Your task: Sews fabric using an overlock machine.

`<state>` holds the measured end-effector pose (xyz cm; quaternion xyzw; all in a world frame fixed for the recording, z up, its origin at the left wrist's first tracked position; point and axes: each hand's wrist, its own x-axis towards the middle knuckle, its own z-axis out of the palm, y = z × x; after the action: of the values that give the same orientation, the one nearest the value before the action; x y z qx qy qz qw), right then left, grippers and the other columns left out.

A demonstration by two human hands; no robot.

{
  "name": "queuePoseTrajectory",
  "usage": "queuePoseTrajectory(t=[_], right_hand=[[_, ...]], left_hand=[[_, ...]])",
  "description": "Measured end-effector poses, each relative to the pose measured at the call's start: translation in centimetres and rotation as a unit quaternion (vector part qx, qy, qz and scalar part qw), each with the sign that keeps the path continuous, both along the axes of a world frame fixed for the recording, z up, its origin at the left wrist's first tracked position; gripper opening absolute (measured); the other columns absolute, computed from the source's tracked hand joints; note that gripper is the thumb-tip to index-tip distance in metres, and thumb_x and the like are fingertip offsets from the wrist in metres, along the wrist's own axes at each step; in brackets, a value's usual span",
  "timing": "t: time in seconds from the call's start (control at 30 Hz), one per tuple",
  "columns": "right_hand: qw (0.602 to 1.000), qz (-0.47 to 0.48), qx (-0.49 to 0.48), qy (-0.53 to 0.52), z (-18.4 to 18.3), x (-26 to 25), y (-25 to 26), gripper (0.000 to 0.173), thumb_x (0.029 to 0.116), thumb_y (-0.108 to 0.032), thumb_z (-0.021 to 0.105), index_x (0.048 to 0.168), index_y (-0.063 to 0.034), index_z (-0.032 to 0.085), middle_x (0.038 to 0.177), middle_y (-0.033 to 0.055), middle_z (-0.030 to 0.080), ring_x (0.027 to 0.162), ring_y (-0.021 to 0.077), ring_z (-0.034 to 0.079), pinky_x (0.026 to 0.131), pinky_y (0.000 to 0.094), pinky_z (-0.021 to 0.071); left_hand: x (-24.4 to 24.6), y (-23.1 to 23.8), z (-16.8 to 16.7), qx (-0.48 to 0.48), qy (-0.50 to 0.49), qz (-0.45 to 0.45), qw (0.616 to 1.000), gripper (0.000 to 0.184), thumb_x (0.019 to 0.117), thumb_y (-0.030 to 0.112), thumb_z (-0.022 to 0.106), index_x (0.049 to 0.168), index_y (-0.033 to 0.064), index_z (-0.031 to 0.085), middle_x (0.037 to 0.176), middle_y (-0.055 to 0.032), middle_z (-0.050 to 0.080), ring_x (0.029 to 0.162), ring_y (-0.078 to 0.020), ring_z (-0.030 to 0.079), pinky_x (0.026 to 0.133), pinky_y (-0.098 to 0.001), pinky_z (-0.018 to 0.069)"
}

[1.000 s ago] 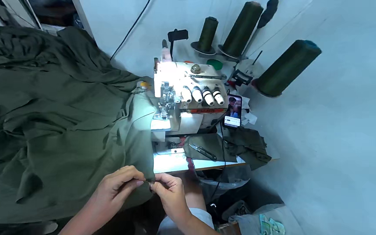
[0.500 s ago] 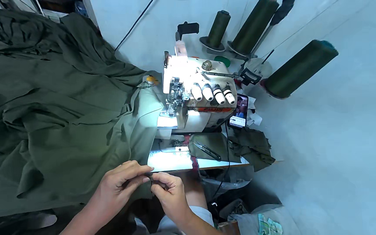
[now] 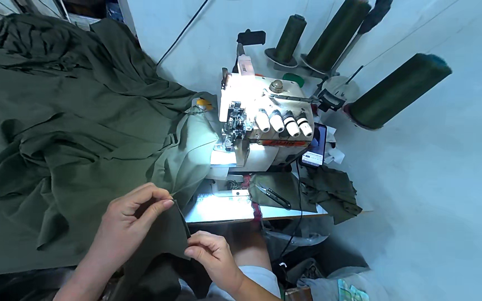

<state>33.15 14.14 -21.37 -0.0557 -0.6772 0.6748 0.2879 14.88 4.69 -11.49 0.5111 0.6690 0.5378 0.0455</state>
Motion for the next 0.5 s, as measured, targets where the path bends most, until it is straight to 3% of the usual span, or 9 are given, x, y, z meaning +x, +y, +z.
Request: queuePoseTrajectory(t=[0.1,0.23,0.3,0.37,0.4,0.47,0.5], right_hand=[[0.999,-0.024,-0.024,-0.031,-0.2,-0.2,-0.3,0.014,0.0914,-0.006,0.072,0.096,0.0069,0.074,0.098,0.0106,0.071,0.089,0.0062,0.067,0.079,0.0203,0.0564],[0.996,-0.066,-0.049,-0.031,0.5,-0.6,-0.4,0.011,0.0904,-0.005,0.073,0.087,0.0058,0.073,0.086,0.0081,0.071,0.077,0.007,0.069,0.073,0.0227,0.0598],[0.995,-0.075,-0.065,-0.01,1.8,-0.9,0.1,0.011,0.0906,-0.004,0.073,0.085,0.0058,0.071,0.082,0.007,0.07,0.073,0.0075,0.069,0.071,0.0237,0.061],[0.993,-0.093,-0.064,0.022,4.3,-1.0,1.0,0.01,0.0906,-0.002,0.073,0.085,0.0062,0.071,0.078,0.0055,0.07,0.07,0.0062,0.068,0.068,0.0227,0.0607],[0.992,-0.106,-0.06,0.046,5.9,-1.0,1.5,0.009,0.0902,-0.001,0.072,0.085,0.0063,0.071,0.077,0.0046,0.07,0.069,0.0052,0.068,0.067,0.0219,0.0604],[0.985,-0.129,-0.04,0.107,9.4,-0.4,2.7,0.008,0.0902,0.001,0.071,0.084,0.0053,0.071,0.077,0.004,0.068,0.07,0.0045,0.067,0.066,0.0213,0.0599],[0.981,-0.139,-0.021,0.137,10.9,0.1,3.2,0.008,0.0909,0.0,0.071,0.084,0.0033,0.07,0.078,0.0029,0.068,0.071,0.0034,0.067,0.067,0.0204,0.0595]], left_hand=[[-0.1,-0.1,0.3,-0.006,-0.011,0.009,1.0,0.009,0.0948,0.024,0.063,0.093,0.0189,0.071,0.087,0.0119,0.065,0.078,0.0024,0.062,0.069,-0.013,0.0529],[-0.4,0.4,0.6,-0.001,0.006,0.019,1.0,0.01,0.0962,0.023,0.061,0.094,0.017,0.069,0.091,0.0114,0.064,0.08,0.0039,0.061,0.071,-0.0116,0.0516],[-1.1,1.3,1.4,0.007,0.034,0.008,0.999,0.014,0.0993,0.023,0.056,0.094,0.0144,0.065,0.101,0.0084,0.061,0.093,0.0019,0.059,0.081,-0.0149,0.0505],[-1.7,2.7,3.4,0.029,0.022,-0.026,0.999,0.015,0.1029,0.018,0.05,0.097,0.0117,0.062,0.109,0.0043,0.067,0.106,-0.0061,0.064,0.095,-0.0269,0.0535],[-1.8,3.5,4.7,0.042,0.006,-0.04,0.998,0.014,0.1049,0.016,0.048,0.099,0.0128,0.06,0.108,0.0042,0.07,0.107,-0.0091,0.068,0.098,-0.0316,0.0558],[-1.8,5.5,7.4,0.08,0.01,-0.055,0.995,0.01,0.1063,0.018,0.047,0.103,0.0175,0.057,0.095,0.0117,0.068,0.091,-0.002,0.069,0.089,-0.0261,0.0587],[-1.8,6.6,8.6,0.102,0.03,-0.063,0.992,0.009,0.1065,0.019,0.048,0.104,0.0193,0.056,0.09,0.0153,0.062,0.084,0.0035,0.065,0.082,-0.0192,0.0566]])
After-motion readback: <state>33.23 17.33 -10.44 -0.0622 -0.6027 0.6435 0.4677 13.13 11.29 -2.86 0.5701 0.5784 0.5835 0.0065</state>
